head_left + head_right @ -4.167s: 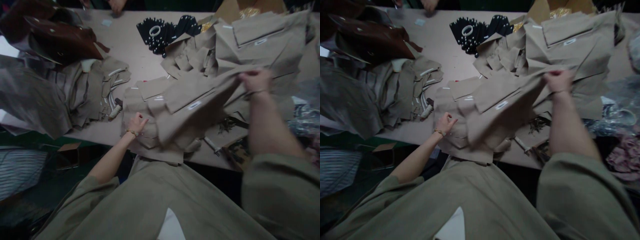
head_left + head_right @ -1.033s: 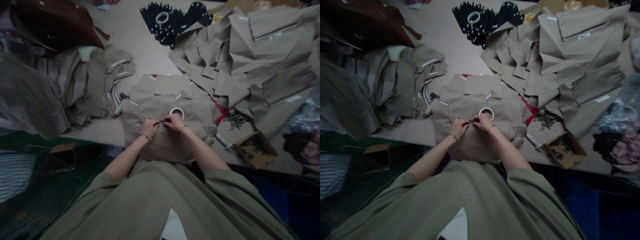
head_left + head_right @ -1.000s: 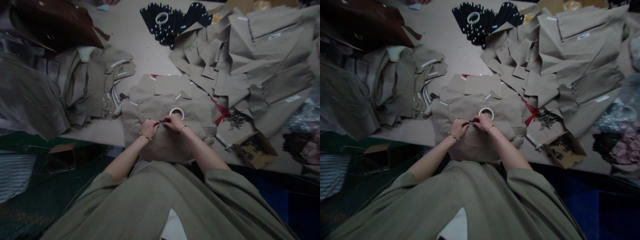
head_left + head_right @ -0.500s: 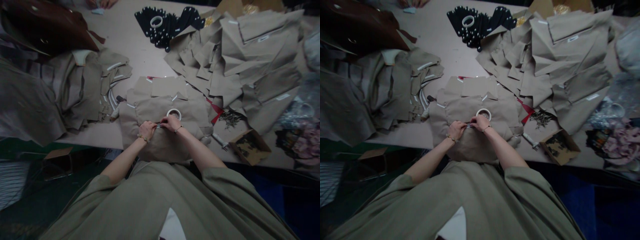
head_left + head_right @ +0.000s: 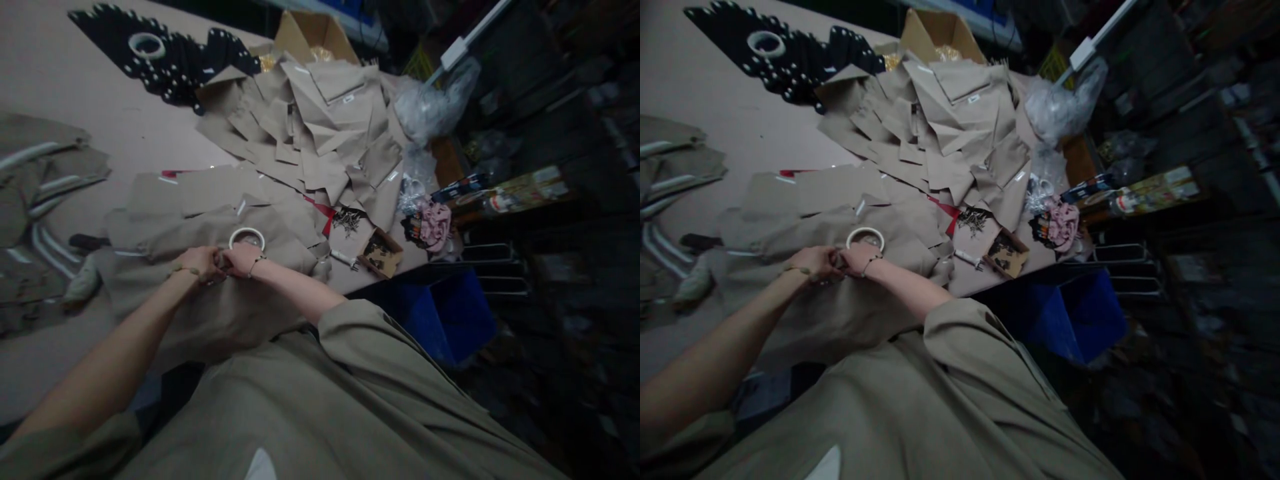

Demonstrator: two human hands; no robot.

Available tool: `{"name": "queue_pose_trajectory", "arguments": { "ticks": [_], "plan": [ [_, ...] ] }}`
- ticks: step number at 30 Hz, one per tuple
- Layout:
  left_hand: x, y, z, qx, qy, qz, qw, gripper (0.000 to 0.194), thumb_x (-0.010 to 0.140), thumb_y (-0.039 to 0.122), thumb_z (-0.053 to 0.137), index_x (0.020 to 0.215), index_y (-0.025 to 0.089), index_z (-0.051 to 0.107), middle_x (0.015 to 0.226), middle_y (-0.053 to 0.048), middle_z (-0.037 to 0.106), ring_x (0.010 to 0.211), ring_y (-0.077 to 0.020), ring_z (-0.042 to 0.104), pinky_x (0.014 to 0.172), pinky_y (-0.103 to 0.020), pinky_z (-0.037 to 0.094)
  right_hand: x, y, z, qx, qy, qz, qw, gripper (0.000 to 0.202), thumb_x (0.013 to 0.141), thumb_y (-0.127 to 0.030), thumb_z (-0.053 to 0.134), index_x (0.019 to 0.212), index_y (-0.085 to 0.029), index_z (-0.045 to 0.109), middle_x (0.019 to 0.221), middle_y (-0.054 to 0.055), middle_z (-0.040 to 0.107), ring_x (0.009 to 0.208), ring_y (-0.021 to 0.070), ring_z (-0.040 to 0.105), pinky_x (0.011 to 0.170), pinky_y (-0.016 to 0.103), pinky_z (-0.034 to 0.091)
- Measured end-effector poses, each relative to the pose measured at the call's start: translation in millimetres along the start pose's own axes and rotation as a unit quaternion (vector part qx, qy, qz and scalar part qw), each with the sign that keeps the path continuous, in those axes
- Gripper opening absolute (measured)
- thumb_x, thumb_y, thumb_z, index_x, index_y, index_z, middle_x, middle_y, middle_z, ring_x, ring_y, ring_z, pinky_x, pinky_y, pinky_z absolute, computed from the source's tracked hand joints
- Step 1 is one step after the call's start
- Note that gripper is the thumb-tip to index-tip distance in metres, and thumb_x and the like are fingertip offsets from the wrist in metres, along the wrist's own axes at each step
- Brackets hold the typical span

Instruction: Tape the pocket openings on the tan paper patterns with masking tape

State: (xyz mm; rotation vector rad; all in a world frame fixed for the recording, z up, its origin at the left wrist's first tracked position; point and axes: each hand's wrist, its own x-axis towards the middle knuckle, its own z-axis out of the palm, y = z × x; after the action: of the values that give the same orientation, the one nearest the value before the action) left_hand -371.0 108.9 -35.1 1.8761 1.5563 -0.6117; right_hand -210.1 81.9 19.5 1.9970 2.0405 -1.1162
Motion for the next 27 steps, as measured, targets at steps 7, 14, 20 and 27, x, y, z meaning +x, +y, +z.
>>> {"name": "queue_pose_trajectory", "arguments": {
  "ticks": [7,14,20,27],
  "plan": [
    [-58.6,1.6,37.0,-0.232,0.163,0.088,0.955,0.047,0.08,0.044,0.072,0.122,0.025,0.065,0.117,-0.01,0.076,0.111,-0.0278,0.07,0.094,-0.038,0.054,-54.3,20.2,20.4,0.062,-0.012,-0.135,0.989,0.06,0.094,-0.017,0.045,0.154,-0.013,0.039,0.117,0.007,0.07,0.104,0.018,0.066,0.096,0.031,0.053],
    [-115.6,24.8,75.8,-0.45,0.245,0.141,0.847,0.054,0.084,0.035,0.073,0.136,0.023,0.064,0.137,-0.011,0.068,0.122,-0.0246,0.066,0.093,-0.037,0.058,-89.2,45.3,49.4,0.169,-0.012,-0.196,0.966,0.092,0.089,-0.015,0.038,0.165,-0.01,-0.013,0.126,0.016,0.067,0.103,0.0242,0.067,0.101,0.043,0.053],
    [-122.9,32.5,80.5,-0.449,0.327,0.124,0.823,0.008,0.084,0.024,0.073,0.091,0.021,0.078,0.118,-0.01,0.076,0.112,-0.0234,0.07,0.099,-0.04,0.056,-90.2,39.6,59.0,0.133,-0.026,-0.208,0.969,0.092,0.09,-0.019,0.039,0.165,-0.009,-0.014,0.129,0.018,0.066,0.103,0.0249,0.069,0.1,0.042,0.053],
    [-147.3,21.6,84.8,-0.39,0.373,0.094,0.837,0.008,0.092,0.024,0.06,0.093,0.021,0.068,0.115,-0.008,0.075,0.105,-0.0203,0.069,0.088,-0.033,0.056,-89.4,38.4,58.2,0.233,-0.075,-0.21,0.946,0.051,0.102,-0.034,0.044,0.15,-0.016,0.043,0.1,0.008,0.075,0.09,0.0189,0.072,0.087,0.031,0.054]
  ]
}}
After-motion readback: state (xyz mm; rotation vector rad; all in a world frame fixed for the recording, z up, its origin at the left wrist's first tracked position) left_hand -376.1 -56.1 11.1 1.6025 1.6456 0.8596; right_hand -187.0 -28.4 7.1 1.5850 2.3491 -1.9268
